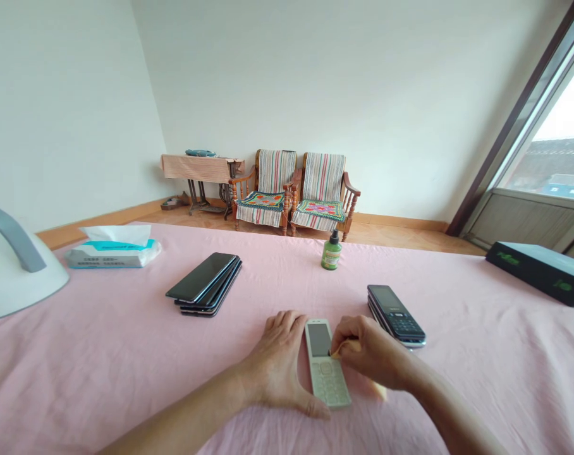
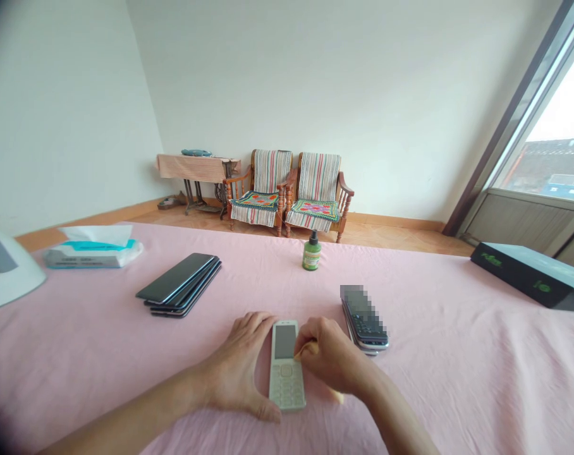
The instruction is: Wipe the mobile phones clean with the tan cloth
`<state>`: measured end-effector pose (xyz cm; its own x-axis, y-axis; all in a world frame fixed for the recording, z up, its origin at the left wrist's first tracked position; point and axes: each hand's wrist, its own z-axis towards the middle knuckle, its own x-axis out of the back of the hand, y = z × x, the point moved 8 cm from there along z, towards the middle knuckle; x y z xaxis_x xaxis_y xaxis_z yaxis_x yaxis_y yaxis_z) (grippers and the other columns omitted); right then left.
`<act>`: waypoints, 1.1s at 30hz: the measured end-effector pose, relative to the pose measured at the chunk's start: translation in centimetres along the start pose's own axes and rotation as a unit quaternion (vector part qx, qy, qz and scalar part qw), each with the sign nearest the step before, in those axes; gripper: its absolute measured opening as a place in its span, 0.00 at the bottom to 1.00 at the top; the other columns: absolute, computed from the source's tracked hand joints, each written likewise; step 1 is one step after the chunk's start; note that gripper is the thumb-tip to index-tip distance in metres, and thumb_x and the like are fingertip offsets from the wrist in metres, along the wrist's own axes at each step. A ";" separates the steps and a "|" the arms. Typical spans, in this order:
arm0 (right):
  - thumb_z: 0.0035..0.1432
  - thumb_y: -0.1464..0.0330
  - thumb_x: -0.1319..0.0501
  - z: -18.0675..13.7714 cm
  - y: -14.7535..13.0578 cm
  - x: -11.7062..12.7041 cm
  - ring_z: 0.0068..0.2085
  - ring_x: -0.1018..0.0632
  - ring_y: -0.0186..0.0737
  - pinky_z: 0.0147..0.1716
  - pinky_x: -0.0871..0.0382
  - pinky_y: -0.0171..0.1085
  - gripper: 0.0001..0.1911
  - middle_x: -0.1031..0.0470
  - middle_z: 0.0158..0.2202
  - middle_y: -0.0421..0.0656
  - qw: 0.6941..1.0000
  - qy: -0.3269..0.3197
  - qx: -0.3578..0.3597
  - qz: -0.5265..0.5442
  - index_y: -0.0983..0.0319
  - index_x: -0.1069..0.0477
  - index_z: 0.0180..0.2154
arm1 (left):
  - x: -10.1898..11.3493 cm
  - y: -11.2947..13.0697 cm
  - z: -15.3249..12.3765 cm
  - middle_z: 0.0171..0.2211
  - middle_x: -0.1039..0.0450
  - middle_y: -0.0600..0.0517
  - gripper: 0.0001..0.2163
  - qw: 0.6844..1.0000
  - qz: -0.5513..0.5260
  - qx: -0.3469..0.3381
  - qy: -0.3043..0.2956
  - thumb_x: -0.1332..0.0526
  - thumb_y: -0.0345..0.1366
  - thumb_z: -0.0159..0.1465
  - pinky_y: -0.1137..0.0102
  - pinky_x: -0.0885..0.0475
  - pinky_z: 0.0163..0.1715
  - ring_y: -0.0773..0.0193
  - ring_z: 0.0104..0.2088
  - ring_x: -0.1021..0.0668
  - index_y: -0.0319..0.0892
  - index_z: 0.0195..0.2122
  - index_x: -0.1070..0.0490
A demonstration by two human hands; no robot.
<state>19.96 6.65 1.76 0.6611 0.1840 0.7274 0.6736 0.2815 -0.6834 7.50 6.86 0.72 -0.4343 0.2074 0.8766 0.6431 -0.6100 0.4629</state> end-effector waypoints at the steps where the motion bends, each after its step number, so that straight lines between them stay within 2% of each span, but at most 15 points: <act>1: 0.44 0.79 0.47 0.1 0.0 0.2 0.30 0.25 0.34 0.30 0.35 0.29 0.14 0.23 0.27 0.40 1.000 0.019 0.003 -0.004 0.62 0.23 0.25 | 0.0 0.0 0.0 0.47 0.38 0.46 0.46 1.000 -0.002 -0.004 0.002 0.31 0.60 0.33 0.52 0.40 0.51 0.45 0.48 0.34 0.45 0.52 0.40; 5: 0.48 0.79 0.47 0.6 0.3 1.0 0.31 0.24 0.36 0.34 0.34 0.33 0.14 0.24 0.30 0.43 0.994 0.110 0.013 -0.025 0.64 0.23 0.28 | -0.2 -0.1 0.0 0.48 0.38 0.44 0.47 1.000 -0.003 -0.003 -0.003 0.31 0.59 0.33 0.51 0.41 0.52 0.44 0.48 0.35 0.43 0.53 0.40; 7: 0.48 0.79 0.47 0.6 0.4 0.8 0.31 0.24 0.36 0.33 0.34 0.33 0.14 0.23 0.29 0.43 0.996 0.089 0.008 -0.013 0.64 0.23 0.27 | -0.2 -0.2 0.0 0.48 0.38 0.45 0.47 1.000 -0.007 -0.001 -0.002 0.31 0.59 0.32 0.51 0.41 0.52 0.44 0.48 0.35 0.43 0.53 0.40; 10: 0.45 0.80 0.46 0.3 0.2 0.2 0.31 0.24 0.35 0.31 0.34 0.30 0.14 0.23 0.27 0.41 1.000 0.009 0.007 0.015 0.62 0.24 0.24 | 0.0 -0.1 0.0 0.47 0.38 0.46 0.46 1.000 -0.015 -0.006 0.001 0.31 0.59 0.32 0.52 0.40 0.51 0.45 0.47 0.34 0.45 0.52 0.40; 12: 0.44 0.80 0.46 0.3 0.1 0.1 0.31 0.24 0.35 0.31 0.34 0.30 0.14 0.23 0.27 0.40 1.000 0.000 0.013 0.010 0.62 0.23 0.25 | 0.0 0.0 0.0 0.47 0.38 0.46 0.46 1.000 -0.016 -0.007 -0.001 0.31 0.59 0.32 0.51 0.40 0.51 0.45 0.48 0.34 0.46 0.52 0.40; 16: 0.49 0.79 0.46 1.0 0.4 0.9 0.30 0.25 0.35 0.33 0.35 0.32 0.13 0.24 0.29 0.43 0.993 0.106 0.021 -0.038 0.64 0.23 0.28 | -0.1 -0.1 0.1 0.49 0.39 0.44 0.47 1.000 -0.009 0.003 -0.010 0.31 0.59 0.32 0.49 0.42 0.53 0.42 0.49 0.35 0.43 0.54 0.40; 18: 0.50 0.79 0.47 1.3 0.4 0.8 0.31 0.25 0.36 0.33 0.35 0.33 0.13 0.25 0.30 0.44 0.990 0.128 0.033 -0.047 0.64 0.23 0.29 | -0.2 -0.2 0.1 0.50 0.39 0.43 0.48 1.000 -0.004 0.007 -0.016 0.31 0.58 0.33 0.48 0.43 0.53 0.42 0.50 0.36 0.43 0.54 0.41; 20: 0.50 0.80 0.47 1.2 0.4 0.6 0.31 0.25 0.35 0.34 0.35 0.32 0.14 0.25 0.30 0.43 0.992 0.117 0.039 -0.040 0.64 0.23 0.29 | -0.1 -0.1 0.1 0.49 0.39 0.44 0.47 1.000 -0.003 0.005 -0.014 0.31 0.58 0.33 0.49 0.42 0.53 0.42 0.50 0.36 0.43 0.54 0.41; 26: 0.47 0.81 0.47 -0.6 -0.1 0.2 0.31 0.24 0.33 0.31 0.34 0.29 0.15 0.24 0.29 0.40 1.000 0.002 0.026 0.015 0.62 0.23 0.27 | 0.1 0.1 -0.1 0.47 0.38 0.45 0.45 1.000 -0.010 -0.002 -0.002 0.31 0.58 0.33 0.52 0.40 0.50 0.45 0.47 0.35 0.44 0.52 0.40; 33: 0.45 0.82 0.48 -0.6 -1.9 -0.6 0.29 0.27 0.32 0.29 0.37 0.28 0.17 0.27 0.28 0.40 0.999 0.025 0.038 -0.003 0.62 0.24 0.25 | 0.3 0.3 0.0 0.44 0.38 0.48 0.41 1.000 -0.011 -0.010 0.011 0.30 0.58 0.33 0.54 0.39 0.49 0.47 0.46 0.34 0.46 0.48 0.39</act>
<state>18.45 5.44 2.62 0.6748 0.1349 0.7256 0.6512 0.3539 -0.6714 7.54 6.70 1.09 -0.4624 0.2049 0.8627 0.6198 -0.6211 0.4797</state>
